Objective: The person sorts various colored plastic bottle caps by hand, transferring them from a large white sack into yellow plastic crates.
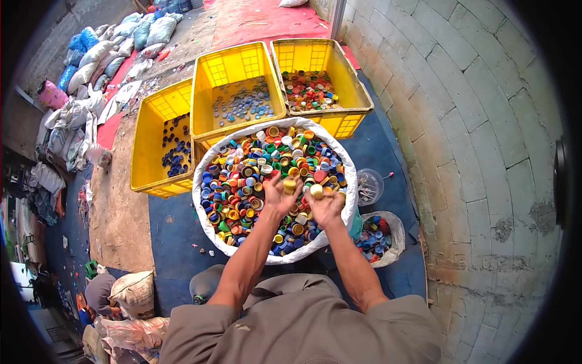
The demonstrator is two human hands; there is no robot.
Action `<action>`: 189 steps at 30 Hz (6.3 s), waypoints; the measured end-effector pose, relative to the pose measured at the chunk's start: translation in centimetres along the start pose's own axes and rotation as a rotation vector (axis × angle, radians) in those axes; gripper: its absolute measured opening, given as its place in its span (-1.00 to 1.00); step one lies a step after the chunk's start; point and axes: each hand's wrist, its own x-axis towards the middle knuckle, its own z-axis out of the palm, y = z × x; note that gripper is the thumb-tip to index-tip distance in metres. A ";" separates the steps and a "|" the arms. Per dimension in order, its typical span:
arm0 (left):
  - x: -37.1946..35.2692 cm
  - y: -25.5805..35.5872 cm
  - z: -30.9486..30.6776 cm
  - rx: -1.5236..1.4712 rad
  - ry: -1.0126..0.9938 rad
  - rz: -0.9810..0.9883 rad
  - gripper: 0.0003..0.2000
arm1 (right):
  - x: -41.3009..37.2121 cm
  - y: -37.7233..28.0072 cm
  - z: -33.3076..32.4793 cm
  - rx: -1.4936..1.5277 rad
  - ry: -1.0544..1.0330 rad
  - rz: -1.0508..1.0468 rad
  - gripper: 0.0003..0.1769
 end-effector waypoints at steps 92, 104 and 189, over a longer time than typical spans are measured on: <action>-11.7 -5.7 -8.8 1.924 0.371 0.849 -0.52 | -9.8 1.6 -7.7 -1.300 0.056 -0.170 -0.73; -17.5 2.1 -9.9 0.409 0.397 0.414 -0.86 | -7.0 6.6 -6.3 -2.421 -0.492 -0.617 -0.67; -22.8 10.1 -11.7 0.588 0.542 0.675 -0.76 | -9.5 15.8 -6.2 -1.624 -0.227 -0.028 -0.61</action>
